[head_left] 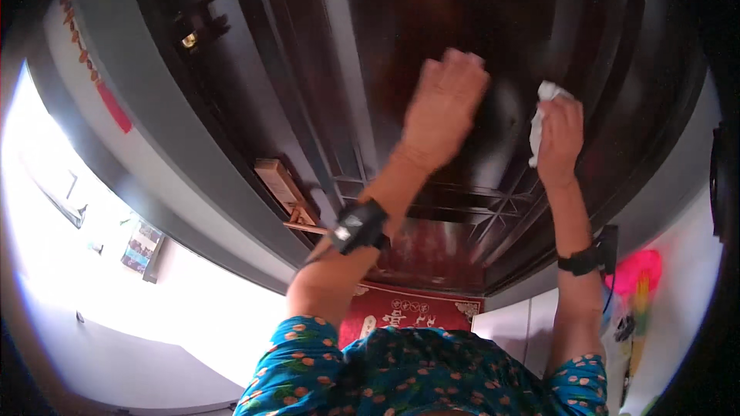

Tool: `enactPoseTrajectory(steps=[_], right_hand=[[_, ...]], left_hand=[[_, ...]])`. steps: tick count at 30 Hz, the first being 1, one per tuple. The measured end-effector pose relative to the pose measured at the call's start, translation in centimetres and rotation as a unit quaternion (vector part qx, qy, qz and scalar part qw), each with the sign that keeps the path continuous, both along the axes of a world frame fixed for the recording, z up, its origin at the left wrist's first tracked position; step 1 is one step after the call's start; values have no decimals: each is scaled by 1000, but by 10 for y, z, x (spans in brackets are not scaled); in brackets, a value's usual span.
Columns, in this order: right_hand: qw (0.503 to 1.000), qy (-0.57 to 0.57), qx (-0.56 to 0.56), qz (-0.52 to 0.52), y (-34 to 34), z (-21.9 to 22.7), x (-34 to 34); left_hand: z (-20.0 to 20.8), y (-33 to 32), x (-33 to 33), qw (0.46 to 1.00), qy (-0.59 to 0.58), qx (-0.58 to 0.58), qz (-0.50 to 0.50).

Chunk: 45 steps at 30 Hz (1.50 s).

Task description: Cleaning ornaments, a shelf, and the front door with a cloth.

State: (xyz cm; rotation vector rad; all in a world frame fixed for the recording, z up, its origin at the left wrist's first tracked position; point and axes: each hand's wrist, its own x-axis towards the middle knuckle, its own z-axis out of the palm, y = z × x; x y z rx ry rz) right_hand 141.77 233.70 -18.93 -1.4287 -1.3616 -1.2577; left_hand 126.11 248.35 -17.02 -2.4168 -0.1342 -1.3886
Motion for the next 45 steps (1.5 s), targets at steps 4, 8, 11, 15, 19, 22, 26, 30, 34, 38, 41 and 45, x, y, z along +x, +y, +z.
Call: enactPoseTrajectory(steps=[4,8,11,15,19,22,26,30,34,38,41,45], right_hand=[[998,-34,51,-28,8,63,5],[985,-85,117,-97,18,122,22],[985,-10,84,-150,40,124,21],[975,-49,45,-212,49,71,15],[978,-98,15,-185,47,22,9],[970,-144,-3,-198,36,51,16],[939,-257,-1,-227,55,114,19],[960,-218,57,-167,75,146,-43],[973,-197,-5,-119,71,130,-55],[958,-238,-131,-94,72,110,-65],[959,-255,-104,-69,77,126,-71],[958,-253,-73,-111,69,180,-86]], left_hand=[[12,64,-58,990,-139,28,26],[20,74,-72,996,-75,29,49],[12,78,-64,994,-108,-2,-20],[14,79,-73,994,-101,-2,-41],[11,91,-68,993,-102,20,-57],[14,87,-57,990,-116,28,-74],[12,87,-63,994,-98,20,-36],[4,94,-69,988,-135,67,-14],[9,85,-56,990,-134,32,-26],[14,85,-63,991,-127,42,-12],[11,91,-70,992,-113,55,22],[10,90,-70,992,-109,61,25]])
